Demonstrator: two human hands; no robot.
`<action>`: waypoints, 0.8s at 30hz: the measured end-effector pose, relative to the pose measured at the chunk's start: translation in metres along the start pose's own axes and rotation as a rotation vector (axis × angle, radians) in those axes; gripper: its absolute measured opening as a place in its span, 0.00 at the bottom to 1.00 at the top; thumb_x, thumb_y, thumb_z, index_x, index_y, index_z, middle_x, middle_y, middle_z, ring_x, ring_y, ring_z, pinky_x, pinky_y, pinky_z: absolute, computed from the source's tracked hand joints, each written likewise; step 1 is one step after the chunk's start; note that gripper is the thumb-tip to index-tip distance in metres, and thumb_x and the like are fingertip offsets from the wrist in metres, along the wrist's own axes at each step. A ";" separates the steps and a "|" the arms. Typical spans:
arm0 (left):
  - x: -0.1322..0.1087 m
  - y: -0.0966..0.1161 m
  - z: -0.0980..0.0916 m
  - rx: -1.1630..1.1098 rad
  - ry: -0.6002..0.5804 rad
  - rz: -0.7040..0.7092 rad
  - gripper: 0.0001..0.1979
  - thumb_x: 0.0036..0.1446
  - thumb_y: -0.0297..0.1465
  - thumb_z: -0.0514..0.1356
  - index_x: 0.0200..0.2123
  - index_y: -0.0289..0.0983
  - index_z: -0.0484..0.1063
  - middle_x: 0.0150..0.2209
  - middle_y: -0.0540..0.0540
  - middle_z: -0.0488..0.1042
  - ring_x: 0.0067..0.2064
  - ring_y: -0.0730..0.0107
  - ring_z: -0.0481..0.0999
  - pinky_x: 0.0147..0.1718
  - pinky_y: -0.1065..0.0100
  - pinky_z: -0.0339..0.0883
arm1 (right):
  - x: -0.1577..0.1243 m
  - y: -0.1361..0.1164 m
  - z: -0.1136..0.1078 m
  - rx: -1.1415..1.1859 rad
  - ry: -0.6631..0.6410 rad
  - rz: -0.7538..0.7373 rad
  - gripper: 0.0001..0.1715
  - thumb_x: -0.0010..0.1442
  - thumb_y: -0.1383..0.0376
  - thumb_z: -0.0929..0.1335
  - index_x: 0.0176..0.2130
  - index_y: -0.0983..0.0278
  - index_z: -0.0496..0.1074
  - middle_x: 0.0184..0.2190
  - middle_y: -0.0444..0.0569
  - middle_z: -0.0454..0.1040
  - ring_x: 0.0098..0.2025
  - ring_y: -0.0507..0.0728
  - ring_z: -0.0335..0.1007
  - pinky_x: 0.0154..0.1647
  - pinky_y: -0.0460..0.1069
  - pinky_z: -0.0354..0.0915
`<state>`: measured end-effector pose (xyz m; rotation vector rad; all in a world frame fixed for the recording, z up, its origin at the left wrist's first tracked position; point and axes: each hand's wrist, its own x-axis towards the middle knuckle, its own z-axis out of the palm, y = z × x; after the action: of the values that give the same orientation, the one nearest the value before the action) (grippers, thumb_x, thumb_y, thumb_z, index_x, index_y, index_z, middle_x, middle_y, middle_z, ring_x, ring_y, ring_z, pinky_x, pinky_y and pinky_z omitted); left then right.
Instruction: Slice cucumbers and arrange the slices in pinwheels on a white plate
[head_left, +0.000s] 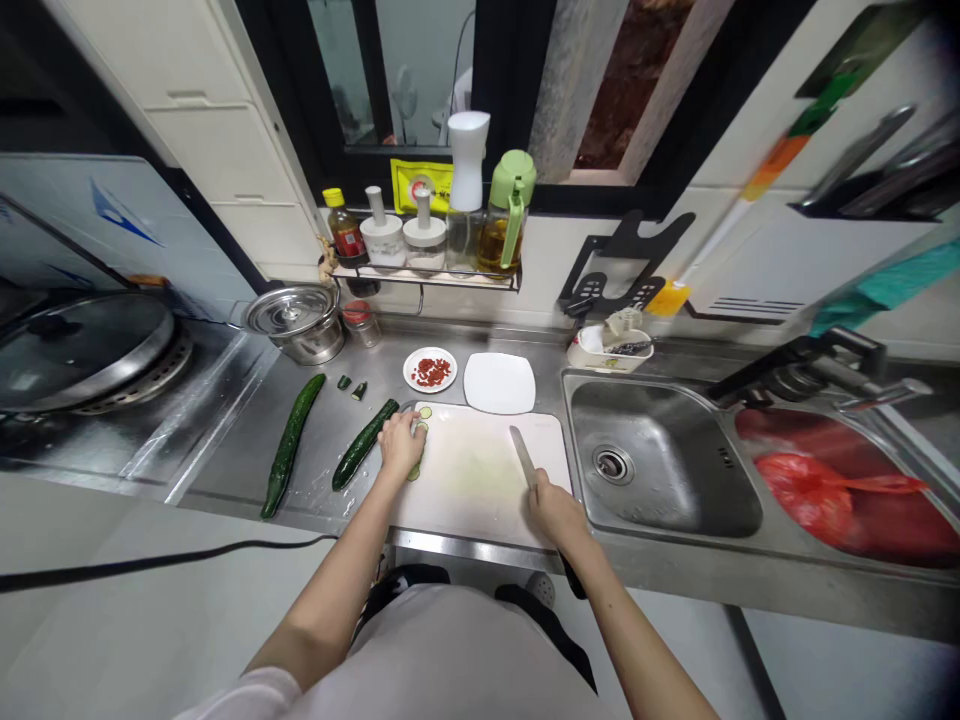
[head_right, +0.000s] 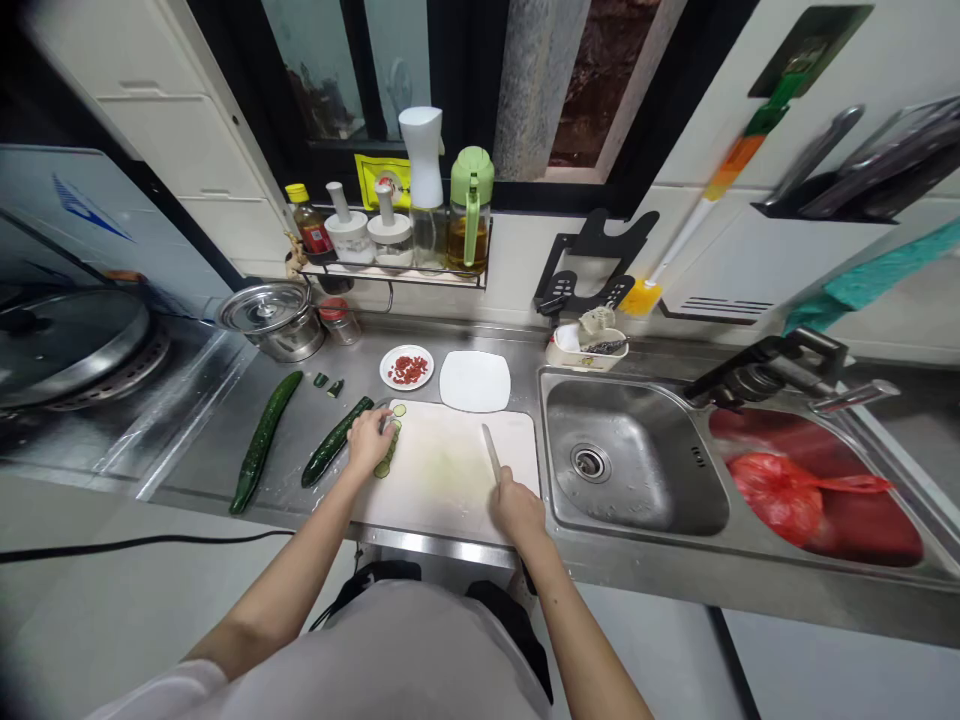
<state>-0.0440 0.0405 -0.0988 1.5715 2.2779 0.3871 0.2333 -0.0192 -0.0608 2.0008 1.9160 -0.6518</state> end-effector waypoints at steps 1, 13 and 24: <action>0.009 0.004 0.001 0.031 0.000 0.001 0.18 0.61 0.35 0.55 0.54 0.45 0.70 0.52 0.42 0.71 0.55 0.54 0.67 0.51 0.58 0.58 | 0.000 0.000 0.000 0.003 -0.001 0.001 0.20 0.66 0.68 0.53 0.53 0.66 0.61 0.40 0.59 0.77 0.44 0.63 0.75 0.39 0.52 0.60; 0.055 0.019 0.016 0.222 -0.076 -0.006 0.13 0.57 0.35 0.57 0.45 0.42 0.74 0.51 0.39 0.71 0.55 0.51 0.66 0.51 0.55 0.58 | 0.003 0.003 0.003 0.026 0.003 -0.007 0.20 0.65 0.68 0.53 0.53 0.66 0.62 0.39 0.59 0.76 0.43 0.63 0.75 0.39 0.52 0.60; 0.038 0.034 0.008 -0.114 -0.142 -0.011 0.09 0.57 0.29 0.58 0.40 0.43 0.75 0.40 0.49 0.80 0.46 0.63 0.75 0.46 0.63 0.60 | 0.005 0.004 0.005 -0.009 -0.004 -0.004 0.19 0.65 0.68 0.54 0.52 0.66 0.62 0.38 0.58 0.76 0.42 0.62 0.75 0.37 0.50 0.59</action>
<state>-0.0250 0.0882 -0.0967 1.4808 2.1179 0.3830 0.2365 -0.0179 -0.0681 1.9886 1.9181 -0.6467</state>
